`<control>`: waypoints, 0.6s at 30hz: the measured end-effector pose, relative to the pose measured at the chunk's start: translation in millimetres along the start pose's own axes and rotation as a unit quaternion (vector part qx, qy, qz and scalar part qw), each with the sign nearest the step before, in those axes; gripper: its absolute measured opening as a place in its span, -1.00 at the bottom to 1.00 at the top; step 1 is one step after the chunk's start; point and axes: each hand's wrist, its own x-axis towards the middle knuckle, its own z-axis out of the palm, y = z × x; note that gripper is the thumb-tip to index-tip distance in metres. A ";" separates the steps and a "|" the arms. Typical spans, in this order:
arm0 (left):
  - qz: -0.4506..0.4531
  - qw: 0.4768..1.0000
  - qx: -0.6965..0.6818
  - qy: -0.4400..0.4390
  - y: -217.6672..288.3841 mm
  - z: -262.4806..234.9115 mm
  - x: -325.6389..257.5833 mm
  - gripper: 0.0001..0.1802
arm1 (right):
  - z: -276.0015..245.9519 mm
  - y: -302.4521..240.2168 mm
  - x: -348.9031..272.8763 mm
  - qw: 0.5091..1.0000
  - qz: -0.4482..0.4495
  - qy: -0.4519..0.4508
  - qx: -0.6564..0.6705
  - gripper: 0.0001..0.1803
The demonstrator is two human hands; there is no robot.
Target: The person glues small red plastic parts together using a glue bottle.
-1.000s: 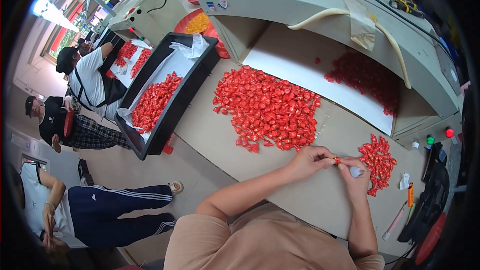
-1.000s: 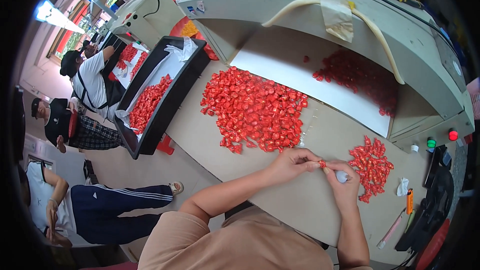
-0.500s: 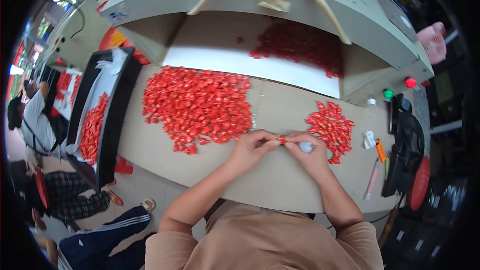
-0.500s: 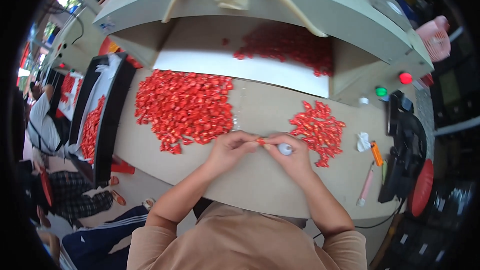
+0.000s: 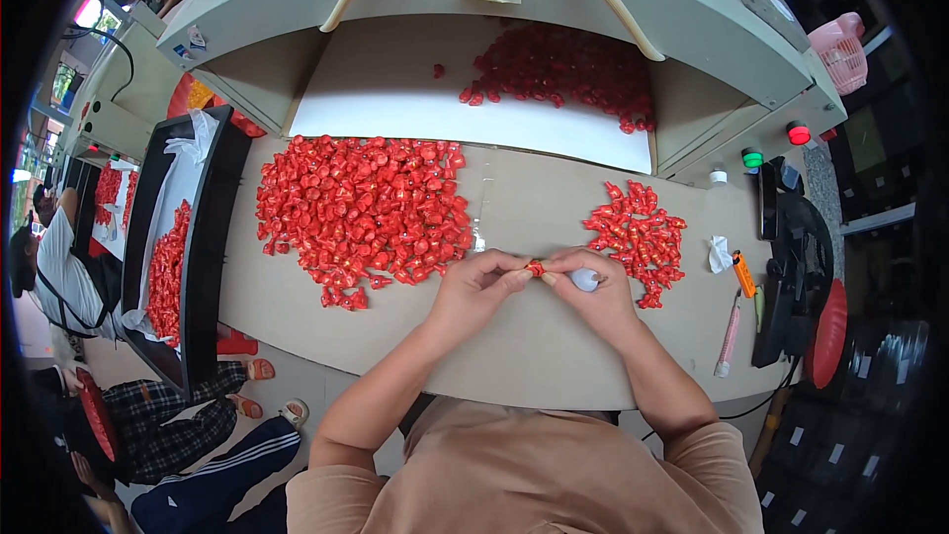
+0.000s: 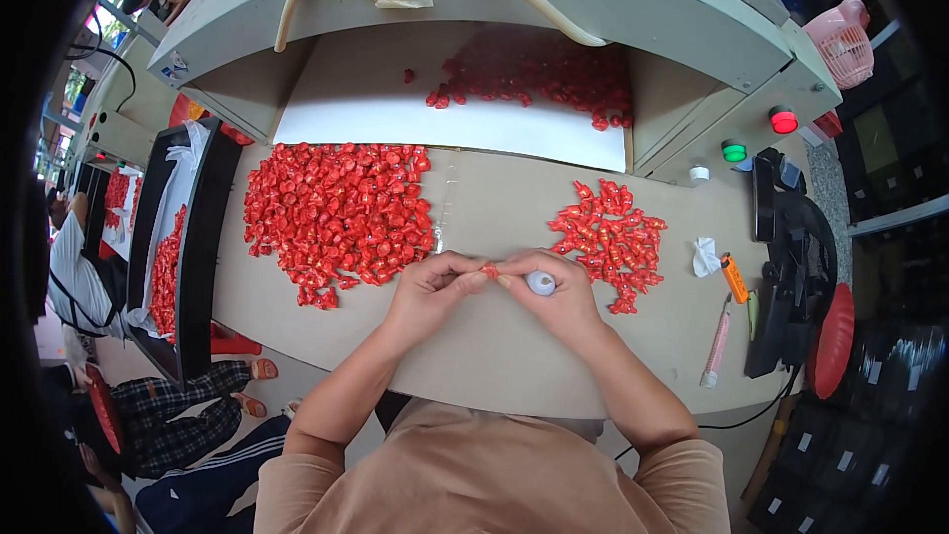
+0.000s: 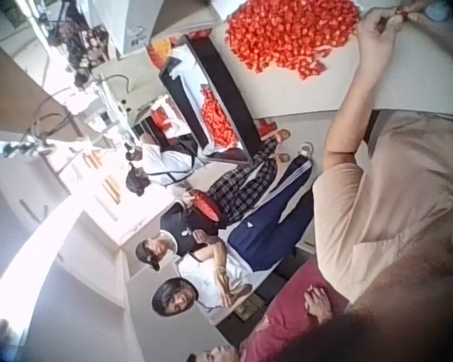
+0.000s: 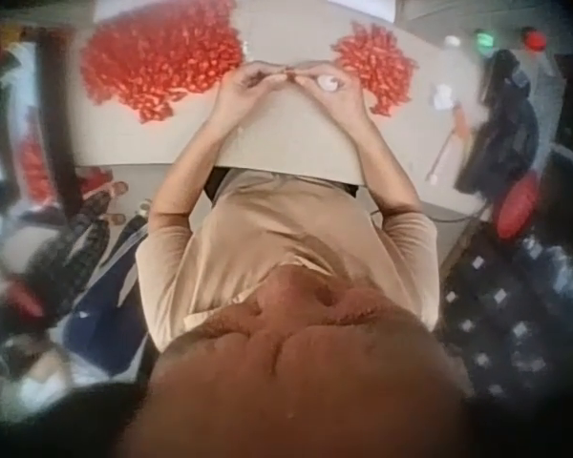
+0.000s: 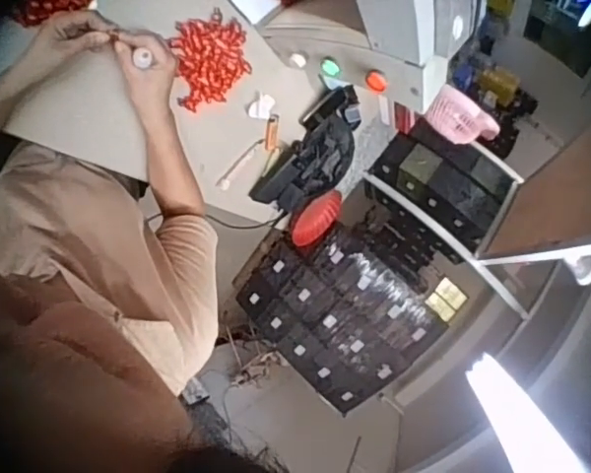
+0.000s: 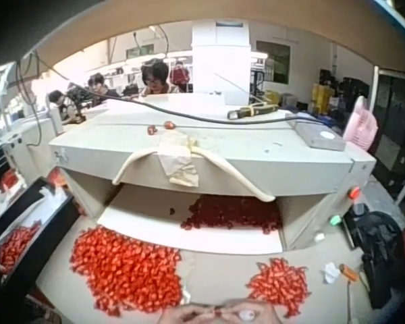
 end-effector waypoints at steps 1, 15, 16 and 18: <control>0.003 1.000 -0.004 0.000 0.2 0.2 0.1 -0.83 | 0.2 1.2 0.0 1.000 -0.004 0.001 0.000 -0.85; 0.002 1.000 -0.010 0.005 -2.8 -1.2 0.7 -0.83 | 1.6 1.8 0.9 1.000 -0.019 0.005 -0.013 -0.86; -0.001 1.000 -0.005 0.002 -3.3 -1.6 0.8 -0.83 | 1.6 2.1 1.1 1.000 -0.019 0.005 -0.010 -0.86; -0.003 1.000 -0.006 0.000 -3.0 -2.1 1.0 -0.83 | 1.7 2.5 1.0 1.000 -0.020 0.005 -0.008 -0.86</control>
